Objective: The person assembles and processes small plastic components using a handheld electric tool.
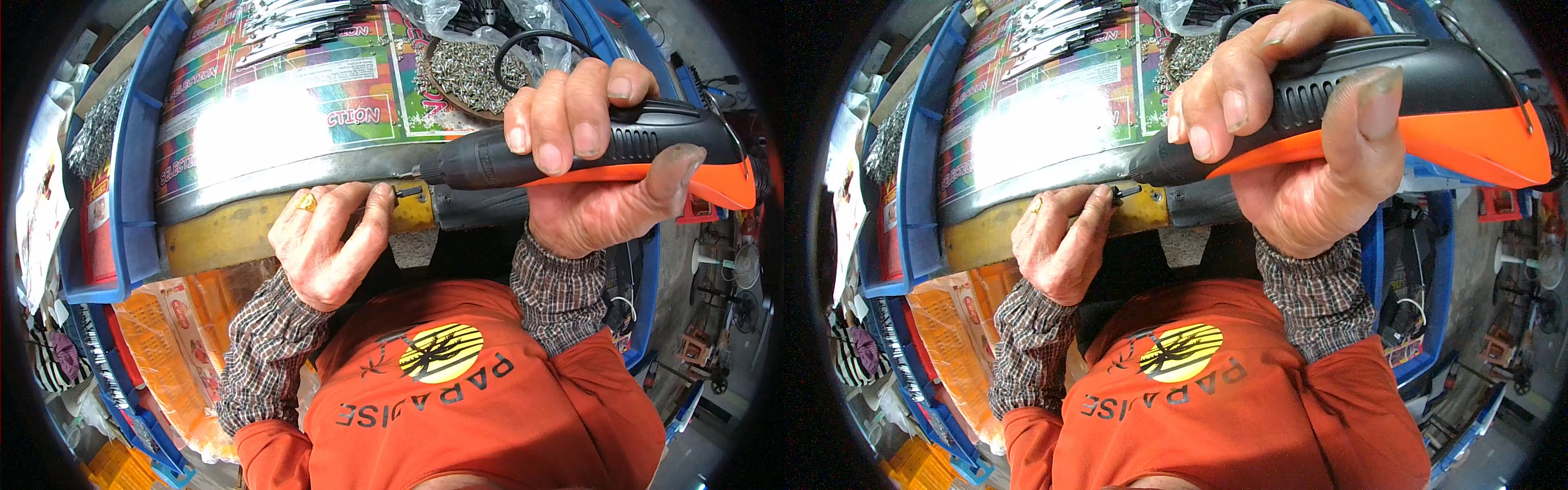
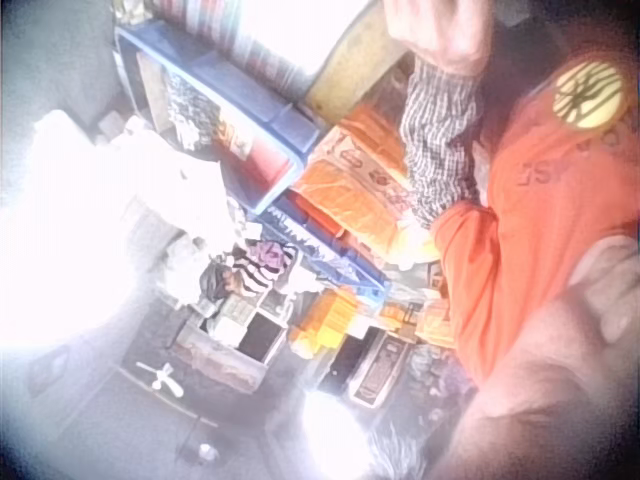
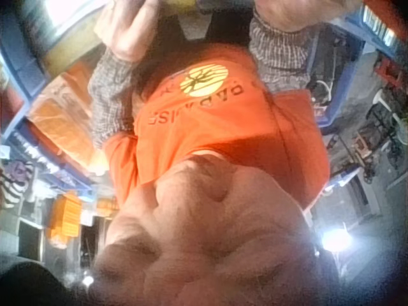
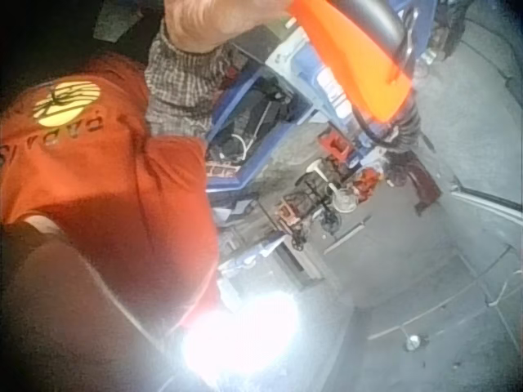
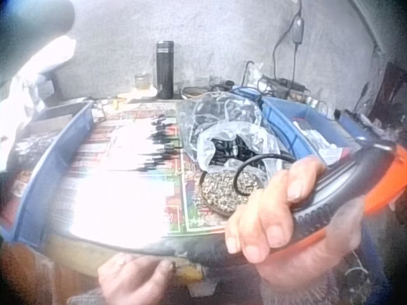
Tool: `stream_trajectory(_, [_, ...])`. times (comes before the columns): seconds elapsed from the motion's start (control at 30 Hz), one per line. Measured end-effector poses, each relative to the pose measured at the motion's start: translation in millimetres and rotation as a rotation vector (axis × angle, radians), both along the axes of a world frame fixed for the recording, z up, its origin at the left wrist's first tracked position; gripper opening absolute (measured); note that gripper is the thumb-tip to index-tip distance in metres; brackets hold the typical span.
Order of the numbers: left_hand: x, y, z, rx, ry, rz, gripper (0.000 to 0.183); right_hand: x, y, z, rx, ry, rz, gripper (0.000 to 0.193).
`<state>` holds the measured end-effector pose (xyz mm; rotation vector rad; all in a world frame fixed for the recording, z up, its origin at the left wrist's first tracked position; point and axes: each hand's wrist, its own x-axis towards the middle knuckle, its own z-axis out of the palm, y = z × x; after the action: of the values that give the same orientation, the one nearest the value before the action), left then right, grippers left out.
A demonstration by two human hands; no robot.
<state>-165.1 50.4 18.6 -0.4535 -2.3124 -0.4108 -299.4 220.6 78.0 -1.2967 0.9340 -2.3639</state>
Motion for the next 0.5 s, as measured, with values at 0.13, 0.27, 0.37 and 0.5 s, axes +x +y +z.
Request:
stream_trajectory(0.13, [0.9,-0.2,-0.7,0.029,-0.027,0.002,0.027,-3.8,1.9,0.3,-0.004,0.014,0.058,0.052])
stream_trajectory(0.27, [1.7,1.2,-0.5,0.076,-0.03,0.013,0.026,-2.5,2.2,2.3,0.0,-0.01,0.072,0.052])
stream_trajectory(0.37, [1.2,1.4,-2.4,0.107,-0.01,0.007,0.025,-4.7,1.2,-1.2,-0.002,-0.041,0.073,0.052])
stream_trajectory(0.5, [-1.0,2.3,-4.1,0.118,0.011,0.005,0.023,-13.2,5.4,-2.9,-0.01,-0.002,0.172,0.052])
